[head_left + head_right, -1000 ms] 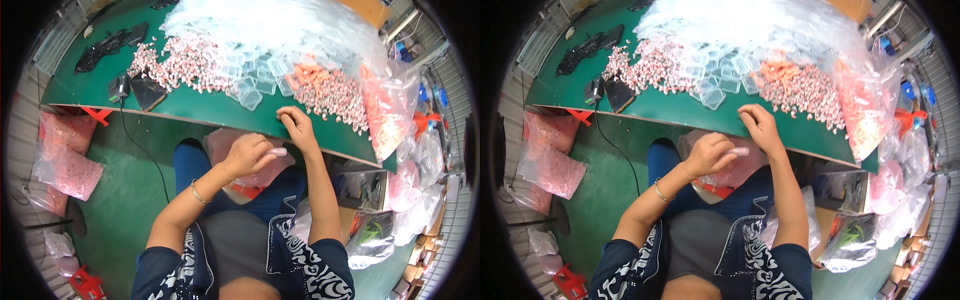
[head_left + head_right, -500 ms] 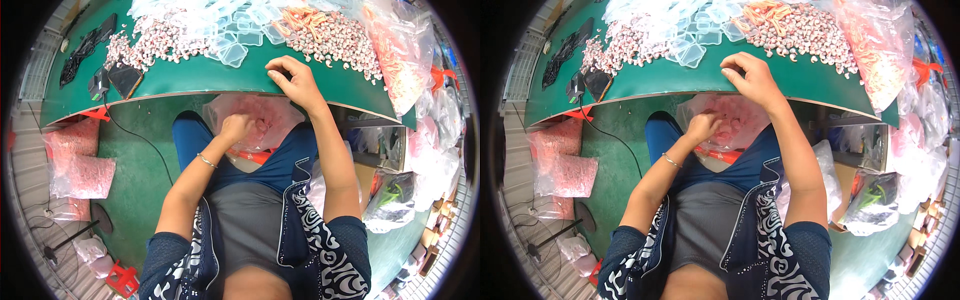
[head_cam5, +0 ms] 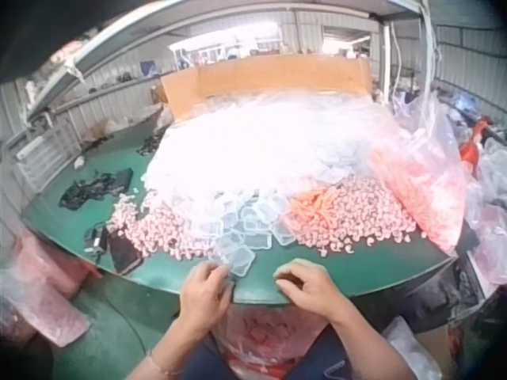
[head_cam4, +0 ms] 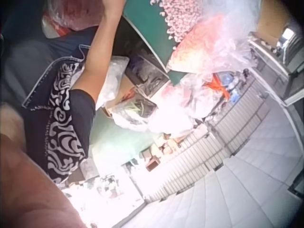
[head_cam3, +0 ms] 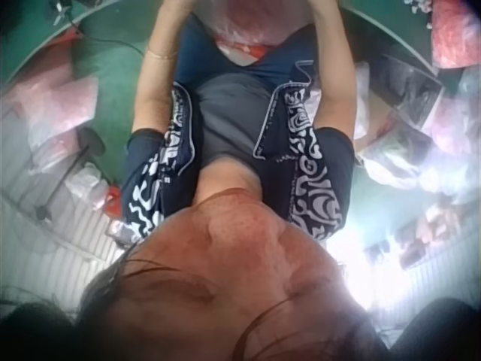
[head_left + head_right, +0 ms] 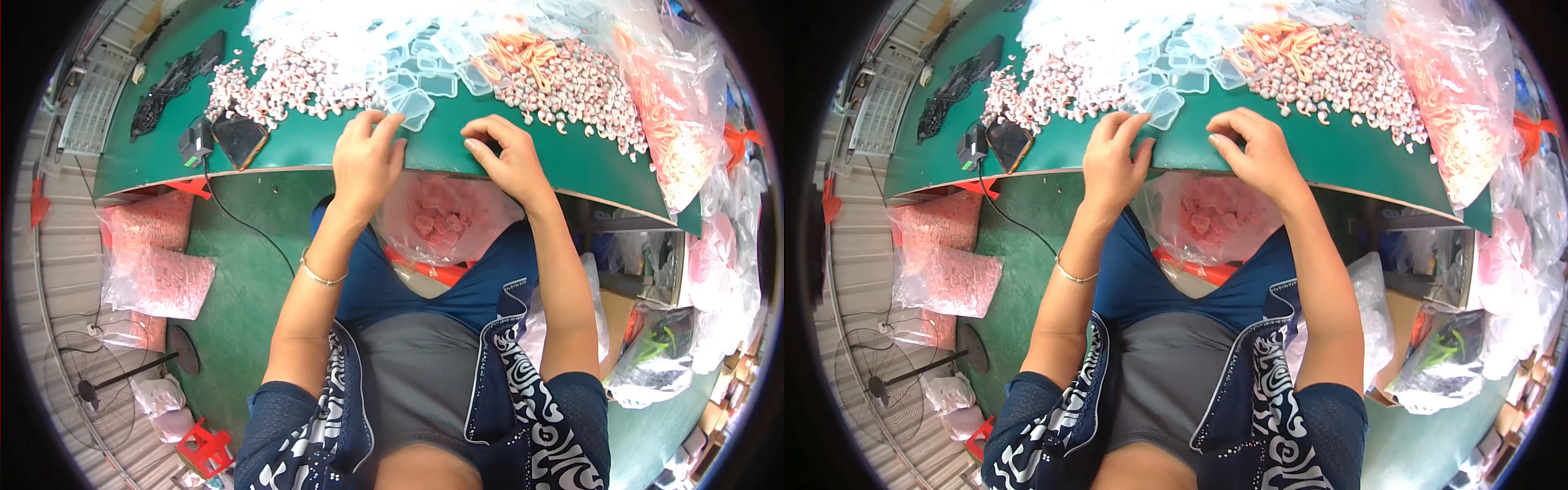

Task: The person places small pink parts into individual small plastic containers by hand.

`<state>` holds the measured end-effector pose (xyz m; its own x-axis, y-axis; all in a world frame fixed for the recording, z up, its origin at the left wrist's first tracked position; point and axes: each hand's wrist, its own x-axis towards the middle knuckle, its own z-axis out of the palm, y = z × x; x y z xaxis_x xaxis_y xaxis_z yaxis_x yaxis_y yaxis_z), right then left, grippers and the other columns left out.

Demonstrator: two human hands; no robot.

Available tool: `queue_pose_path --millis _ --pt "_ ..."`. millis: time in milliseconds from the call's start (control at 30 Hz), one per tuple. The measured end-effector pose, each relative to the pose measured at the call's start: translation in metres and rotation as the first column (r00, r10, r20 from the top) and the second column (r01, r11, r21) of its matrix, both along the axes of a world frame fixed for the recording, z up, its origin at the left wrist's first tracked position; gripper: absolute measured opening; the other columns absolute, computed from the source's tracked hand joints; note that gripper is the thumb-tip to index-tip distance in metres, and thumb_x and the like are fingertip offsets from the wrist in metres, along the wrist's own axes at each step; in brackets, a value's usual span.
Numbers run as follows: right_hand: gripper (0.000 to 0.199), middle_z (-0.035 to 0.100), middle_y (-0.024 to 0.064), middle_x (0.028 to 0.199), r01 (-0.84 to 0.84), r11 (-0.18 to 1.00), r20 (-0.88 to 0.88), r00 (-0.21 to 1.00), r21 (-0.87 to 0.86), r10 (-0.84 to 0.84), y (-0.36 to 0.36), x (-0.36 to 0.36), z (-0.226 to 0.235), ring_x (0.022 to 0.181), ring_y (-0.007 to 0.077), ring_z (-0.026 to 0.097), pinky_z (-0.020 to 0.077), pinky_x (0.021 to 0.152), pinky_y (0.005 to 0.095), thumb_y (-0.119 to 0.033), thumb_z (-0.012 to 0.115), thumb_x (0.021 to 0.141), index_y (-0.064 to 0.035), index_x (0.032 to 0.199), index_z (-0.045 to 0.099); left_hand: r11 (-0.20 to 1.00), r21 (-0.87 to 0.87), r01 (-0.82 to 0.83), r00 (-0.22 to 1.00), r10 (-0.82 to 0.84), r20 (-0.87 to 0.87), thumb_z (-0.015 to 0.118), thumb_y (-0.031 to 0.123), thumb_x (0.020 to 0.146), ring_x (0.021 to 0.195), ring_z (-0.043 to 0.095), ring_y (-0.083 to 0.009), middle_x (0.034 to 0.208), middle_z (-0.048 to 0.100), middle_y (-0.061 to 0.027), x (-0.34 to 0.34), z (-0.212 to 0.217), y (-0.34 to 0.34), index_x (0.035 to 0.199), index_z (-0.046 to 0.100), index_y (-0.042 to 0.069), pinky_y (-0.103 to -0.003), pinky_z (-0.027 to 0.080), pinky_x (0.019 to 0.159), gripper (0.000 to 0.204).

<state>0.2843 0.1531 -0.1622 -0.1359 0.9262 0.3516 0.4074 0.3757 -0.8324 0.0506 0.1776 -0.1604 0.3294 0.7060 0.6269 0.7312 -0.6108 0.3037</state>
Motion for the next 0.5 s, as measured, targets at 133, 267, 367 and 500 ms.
queue_pose_path --millis 133,267,367,500 --pt "0.013 0.064 0.0076 0.086 0.001 1.0 -0.038 0.999 0.029 0.0 0.002 0.002 -0.006 0.074 0.0168 0.061 0.0483 0.067 0.0293 -0.004 0.068 0.085 -0.0017 0.098 0.068 1.0 -0.016 -0.017 0.999 0.016 -0.029 0.08 0.01 0.073 0.095 0.062 -0.0314 0.108 0.06 -0.0122 0.009 -0.001 0.011 0.116 0.066 0.009 -0.039 0.051 0.08 0.045" --pt "0.012 0.064 0.0074 0.085 0.008 1.0 -0.038 0.999 0.022 -0.007 0.002 0.002 -0.006 0.074 0.0169 0.061 0.0483 0.067 0.0294 -0.004 0.068 0.085 -0.0015 0.097 0.067 0.998 -0.033 -0.054 0.998 0.053 -0.021 0.083 0.019 0.073 0.101 0.06 -0.0337 0.114 0.06 -0.0177 0.013 0.002 0.018 0.12 0.064 0.006 -0.041 0.051 0.083 0.052" --pt "0.012 0.064 0.0076 0.085 0.011 1.0 -0.051 0.999 0.014 -0.011 0.0 0.001 -0.003 0.074 0.0175 0.061 0.0483 0.067 0.0299 -0.004 0.068 0.085 -0.0016 0.097 0.068 0.994 -0.077 -0.082 0.997 0.082 -0.007 0.081 0.025 0.076 0.103 0.06 -0.0348 0.117 0.059 -0.0201 0.015 0.006 0.019 0.12 0.064 0.007 -0.043 0.051 0.085 0.05" --pt "0.011 0.064 0.0081 0.085 0.02 0.999 -0.029 0.999 0.042 -0.019 0.001 0.002 -0.005 0.074 0.0183 0.061 0.0484 0.066 0.0302 -0.004 0.068 0.085 -0.0019 0.096 0.068 0.991 -0.053 -0.121 0.993 0.12 -0.018 0.08 0.026 0.077 0.096 0.062 -0.0304 0.106 0.067 -0.0131 0.019 0.002 0.027 0.112 0.068 0.007 -0.041 0.051 0.083 0.042"
